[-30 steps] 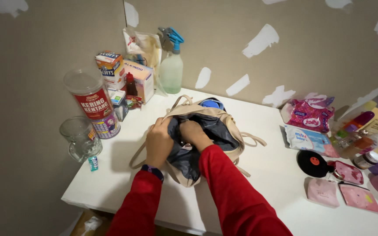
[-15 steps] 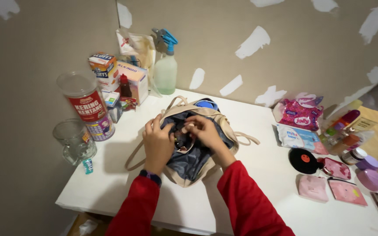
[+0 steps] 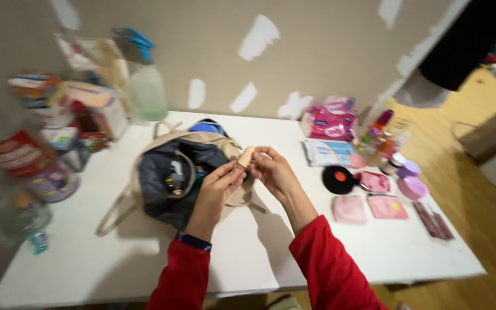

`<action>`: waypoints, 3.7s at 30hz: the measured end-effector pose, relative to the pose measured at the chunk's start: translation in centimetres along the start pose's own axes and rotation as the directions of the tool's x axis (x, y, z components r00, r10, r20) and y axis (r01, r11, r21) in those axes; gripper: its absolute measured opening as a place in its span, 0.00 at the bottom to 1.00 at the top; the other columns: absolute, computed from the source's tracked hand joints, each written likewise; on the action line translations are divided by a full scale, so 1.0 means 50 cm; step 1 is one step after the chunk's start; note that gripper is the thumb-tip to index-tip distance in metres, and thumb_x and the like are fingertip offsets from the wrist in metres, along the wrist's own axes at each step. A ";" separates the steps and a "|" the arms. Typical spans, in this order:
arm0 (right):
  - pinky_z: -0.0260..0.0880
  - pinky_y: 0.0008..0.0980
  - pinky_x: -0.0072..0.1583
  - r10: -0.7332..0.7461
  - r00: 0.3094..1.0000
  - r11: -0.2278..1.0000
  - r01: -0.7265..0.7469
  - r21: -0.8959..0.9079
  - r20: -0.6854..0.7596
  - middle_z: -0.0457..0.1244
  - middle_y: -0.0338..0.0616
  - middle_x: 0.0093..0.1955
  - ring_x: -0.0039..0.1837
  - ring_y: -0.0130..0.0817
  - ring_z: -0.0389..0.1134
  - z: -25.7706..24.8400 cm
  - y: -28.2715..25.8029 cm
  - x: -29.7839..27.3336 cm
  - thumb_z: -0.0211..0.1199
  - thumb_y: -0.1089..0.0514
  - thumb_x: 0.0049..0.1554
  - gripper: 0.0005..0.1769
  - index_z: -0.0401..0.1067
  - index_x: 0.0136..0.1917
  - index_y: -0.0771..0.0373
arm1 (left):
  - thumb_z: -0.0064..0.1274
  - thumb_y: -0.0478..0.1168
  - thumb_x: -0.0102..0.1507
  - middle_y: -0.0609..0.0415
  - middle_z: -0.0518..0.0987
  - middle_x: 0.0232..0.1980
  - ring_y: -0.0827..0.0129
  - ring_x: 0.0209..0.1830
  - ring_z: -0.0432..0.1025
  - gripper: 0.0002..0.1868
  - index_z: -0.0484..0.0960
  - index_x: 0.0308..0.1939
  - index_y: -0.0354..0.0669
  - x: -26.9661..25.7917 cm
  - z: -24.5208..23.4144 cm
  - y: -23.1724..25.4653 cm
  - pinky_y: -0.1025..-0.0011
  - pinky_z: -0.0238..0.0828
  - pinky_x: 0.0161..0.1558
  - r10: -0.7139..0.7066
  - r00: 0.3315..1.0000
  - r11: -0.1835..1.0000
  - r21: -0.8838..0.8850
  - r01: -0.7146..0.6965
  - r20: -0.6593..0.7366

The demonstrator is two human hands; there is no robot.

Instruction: The person takes items out of a beige handbag on a white table and places them on the tabletop, including a water bottle, sunglasses, keys, pouches, cables, and cosmetic items, arranging them across the table as the bag is emptied.

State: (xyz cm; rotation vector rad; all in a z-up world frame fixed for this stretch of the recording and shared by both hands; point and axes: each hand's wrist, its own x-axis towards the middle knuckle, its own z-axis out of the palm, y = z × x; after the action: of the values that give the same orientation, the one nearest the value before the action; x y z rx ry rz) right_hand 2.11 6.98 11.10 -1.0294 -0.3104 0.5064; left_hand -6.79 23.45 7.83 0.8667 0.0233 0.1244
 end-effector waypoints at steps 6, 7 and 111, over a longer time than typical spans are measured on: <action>0.73 0.31 0.55 -0.029 0.978 0.955 -0.034 -0.296 -0.206 0.68 0.35 0.51 0.53 0.28 0.70 -0.134 -0.027 -0.153 0.65 0.62 0.56 0.26 0.71 0.68 0.63 | 0.57 0.38 0.66 0.55 0.83 0.52 0.72 0.51 0.73 0.19 0.81 0.59 0.34 0.027 0.156 -0.191 0.73 0.66 0.51 0.032 0.990 0.984 0.179 -0.007 -0.136; 0.73 0.31 0.55 -0.051 0.973 0.937 -0.031 -0.348 -0.223 0.67 0.33 0.51 0.54 0.27 0.70 -0.159 -0.033 -0.176 0.65 0.62 0.55 0.28 0.70 0.70 0.62 | 0.57 0.38 0.66 0.54 0.83 0.52 0.71 0.50 0.72 0.18 0.81 0.59 0.34 0.031 0.179 -0.221 0.72 0.64 0.49 0.006 0.986 0.973 0.229 0.033 -0.168; 0.71 0.39 0.47 -0.042 0.995 0.879 0.078 -0.471 0.086 0.67 0.49 0.44 0.44 0.41 0.70 0.156 0.193 0.165 0.63 0.52 0.64 0.13 0.71 0.55 0.63 | 0.66 0.40 0.57 0.48 0.85 0.39 0.60 0.37 0.81 0.20 0.82 0.52 0.42 -0.051 -0.240 0.120 0.65 0.76 0.41 0.572 0.796 0.345 0.939 -0.014 -0.198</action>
State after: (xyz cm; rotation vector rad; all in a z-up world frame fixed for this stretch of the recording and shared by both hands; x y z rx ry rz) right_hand 2.96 21.15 6.56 -1.4760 -0.5495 0.4197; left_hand -10.75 36.08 4.55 1.9724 0.4820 0.7855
